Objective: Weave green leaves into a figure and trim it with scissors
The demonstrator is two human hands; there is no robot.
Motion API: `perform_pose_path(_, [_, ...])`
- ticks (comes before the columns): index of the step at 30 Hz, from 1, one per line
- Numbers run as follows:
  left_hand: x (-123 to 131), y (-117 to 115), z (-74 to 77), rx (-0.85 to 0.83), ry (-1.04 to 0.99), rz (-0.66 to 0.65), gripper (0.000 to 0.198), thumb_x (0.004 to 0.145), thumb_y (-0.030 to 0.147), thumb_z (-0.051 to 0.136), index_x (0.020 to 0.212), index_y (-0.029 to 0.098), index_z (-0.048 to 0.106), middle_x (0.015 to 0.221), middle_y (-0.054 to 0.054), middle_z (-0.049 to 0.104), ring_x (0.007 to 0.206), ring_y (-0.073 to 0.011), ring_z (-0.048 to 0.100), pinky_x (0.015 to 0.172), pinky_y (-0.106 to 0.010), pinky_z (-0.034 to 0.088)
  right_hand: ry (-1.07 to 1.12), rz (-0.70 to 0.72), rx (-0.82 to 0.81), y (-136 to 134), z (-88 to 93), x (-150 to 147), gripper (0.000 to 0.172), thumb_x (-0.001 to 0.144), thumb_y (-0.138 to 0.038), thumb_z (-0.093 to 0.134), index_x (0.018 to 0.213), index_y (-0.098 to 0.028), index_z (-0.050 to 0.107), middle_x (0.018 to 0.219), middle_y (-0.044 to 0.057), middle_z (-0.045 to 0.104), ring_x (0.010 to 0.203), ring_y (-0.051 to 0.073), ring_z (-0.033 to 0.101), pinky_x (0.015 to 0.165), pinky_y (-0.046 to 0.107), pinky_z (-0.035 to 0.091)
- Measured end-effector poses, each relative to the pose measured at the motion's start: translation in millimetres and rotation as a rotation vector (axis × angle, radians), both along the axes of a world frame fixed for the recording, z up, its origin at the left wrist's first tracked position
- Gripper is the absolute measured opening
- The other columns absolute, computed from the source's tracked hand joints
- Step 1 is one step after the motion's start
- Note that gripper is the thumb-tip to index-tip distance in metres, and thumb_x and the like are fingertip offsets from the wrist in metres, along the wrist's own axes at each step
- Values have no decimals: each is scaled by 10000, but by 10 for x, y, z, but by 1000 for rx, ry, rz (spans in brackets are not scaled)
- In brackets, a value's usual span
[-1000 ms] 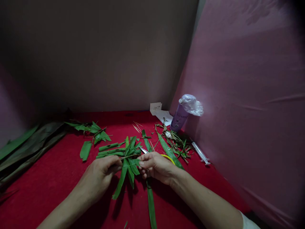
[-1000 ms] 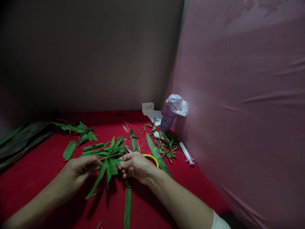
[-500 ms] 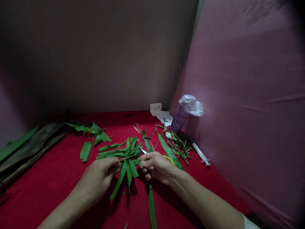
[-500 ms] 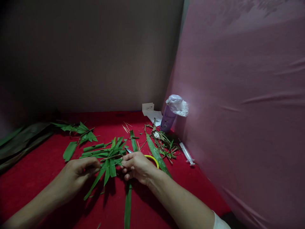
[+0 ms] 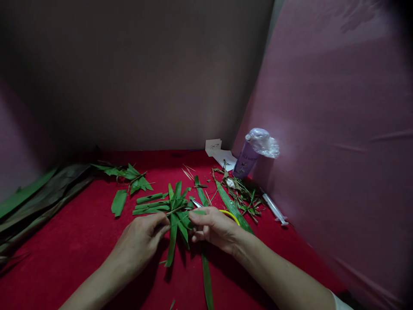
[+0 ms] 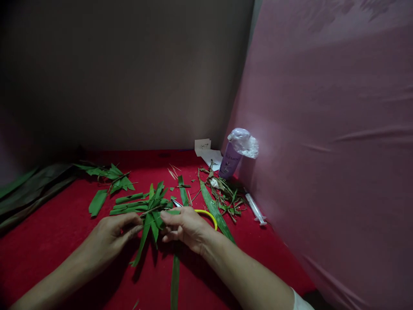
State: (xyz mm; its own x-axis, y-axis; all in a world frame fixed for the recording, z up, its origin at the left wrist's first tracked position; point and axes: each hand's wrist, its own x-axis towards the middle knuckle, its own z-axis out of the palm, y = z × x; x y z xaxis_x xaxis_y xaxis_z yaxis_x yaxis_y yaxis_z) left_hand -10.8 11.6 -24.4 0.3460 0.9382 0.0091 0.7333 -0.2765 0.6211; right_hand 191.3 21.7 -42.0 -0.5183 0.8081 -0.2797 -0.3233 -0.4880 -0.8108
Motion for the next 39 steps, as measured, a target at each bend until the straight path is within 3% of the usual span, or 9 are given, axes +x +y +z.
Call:
perform_pose_path(6, [32,-23,-3,-5,-51,-42,206,832,300,457,750,207,621,697,-6,664,634,-161,588,600,-248,394,-151,-23,-2,-27,38,-42,234,619,-270,763,687,-103,614,557,-21,538,473,75,477,472,215,380])
perform_pose_path(12, [27,-33,-15,-10,-40,-53,206,831,287,453,732,204,614,684,-3,658,623,-155,580,585,-244,385,-170,-40,-14,-22,42,-46,191,602,-222,741,634,-108,591,511,-35,494,443,63,435,429,200,356])
perform_pose_path(17, [21,-19,-31,5,-17,-33,207,820,278,456,680,201,588,637,-1,631,590,-152,553,564,-243,374,-156,-48,-44,-1,2,-35,222,579,-220,770,665,-93,610,536,-23,510,471,68,448,447,207,366])
perform_pose_path(25, [16,-25,-14,-18,-36,58,232,824,304,429,724,203,613,667,-17,655,638,-183,582,584,-263,378,27,-37,-68,-48,33,-53,296,593,-281,811,745,-96,637,615,-10,571,546,77,503,605,259,443])
perform_pose_path(33, [62,-50,2,-46,-139,52,227,794,309,470,712,197,649,634,-10,652,598,-177,576,572,-259,379,23,-96,-117,-103,4,-120,352,502,-172,833,795,-103,651,693,9,606,580,101,535,586,264,422])
perform_pose_path(39, [61,-63,21,-58,-136,20,232,800,304,466,725,188,653,642,-12,648,605,-175,566,578,-258,385,16,-129,-98,-106,15,-145,258,492,-98,770,721,-94,650,576,-5,599,496,91,518,521,238,395])
